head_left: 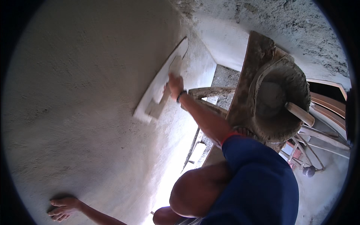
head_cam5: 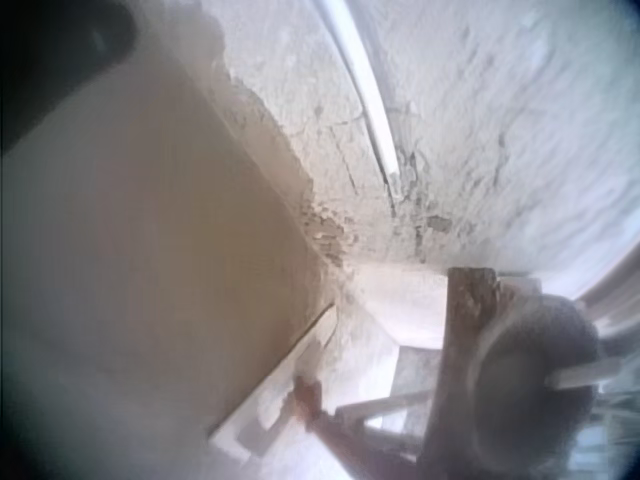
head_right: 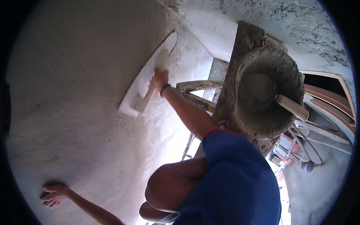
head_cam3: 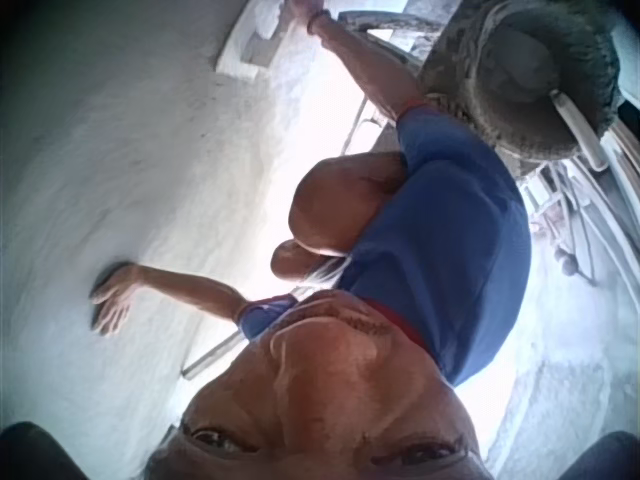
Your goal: The person applies plaster to a wall using a trowel and then smooths the surface with a long float, occasionally retrieving more plaster from a bucket.
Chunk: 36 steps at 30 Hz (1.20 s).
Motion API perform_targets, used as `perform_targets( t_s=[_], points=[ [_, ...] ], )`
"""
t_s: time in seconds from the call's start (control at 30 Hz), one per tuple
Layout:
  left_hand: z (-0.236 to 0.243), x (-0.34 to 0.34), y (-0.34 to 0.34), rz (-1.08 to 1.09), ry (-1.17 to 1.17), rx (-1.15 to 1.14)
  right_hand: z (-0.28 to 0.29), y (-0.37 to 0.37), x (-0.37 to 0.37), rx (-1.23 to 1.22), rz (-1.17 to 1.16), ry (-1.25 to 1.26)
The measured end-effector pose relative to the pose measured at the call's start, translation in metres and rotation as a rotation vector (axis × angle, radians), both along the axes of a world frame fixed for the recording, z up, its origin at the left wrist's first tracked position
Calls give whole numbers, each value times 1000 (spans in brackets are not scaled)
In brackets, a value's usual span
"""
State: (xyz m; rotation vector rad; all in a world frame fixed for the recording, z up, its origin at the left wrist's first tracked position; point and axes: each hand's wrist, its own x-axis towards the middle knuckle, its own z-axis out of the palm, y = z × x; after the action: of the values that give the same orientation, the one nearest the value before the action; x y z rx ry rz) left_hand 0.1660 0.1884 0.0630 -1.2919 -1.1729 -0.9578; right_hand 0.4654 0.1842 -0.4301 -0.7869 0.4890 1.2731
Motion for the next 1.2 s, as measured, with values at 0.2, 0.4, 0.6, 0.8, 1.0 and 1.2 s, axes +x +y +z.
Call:
perform_targets(
  t_s=[0.2, 0.4, 0.6, 0.8, 1.0, 1.2],
  points=[
    [-4, 7, 2, 13, 1, 16, 48, -17, -89, -32, -50, -32],
    [7, -15, 4, 84, 55, 75, 39, -3, -52, -64, -70, 41],
    [7, -3, -2, 67, 45, 60, -27, -3, -26, -10, -23, -9],
    [0, -8, 4, 58, -7, 27, 7, -35, -145, 143, -22, 136],
    [-1, -5, 5, 17, -39, 28, 139, -42, -140, 558, -216, -595],
    [5, -1, -1, -36, -42, 9, 249, -21, -53, 637, -21, -1344]
  ],
)
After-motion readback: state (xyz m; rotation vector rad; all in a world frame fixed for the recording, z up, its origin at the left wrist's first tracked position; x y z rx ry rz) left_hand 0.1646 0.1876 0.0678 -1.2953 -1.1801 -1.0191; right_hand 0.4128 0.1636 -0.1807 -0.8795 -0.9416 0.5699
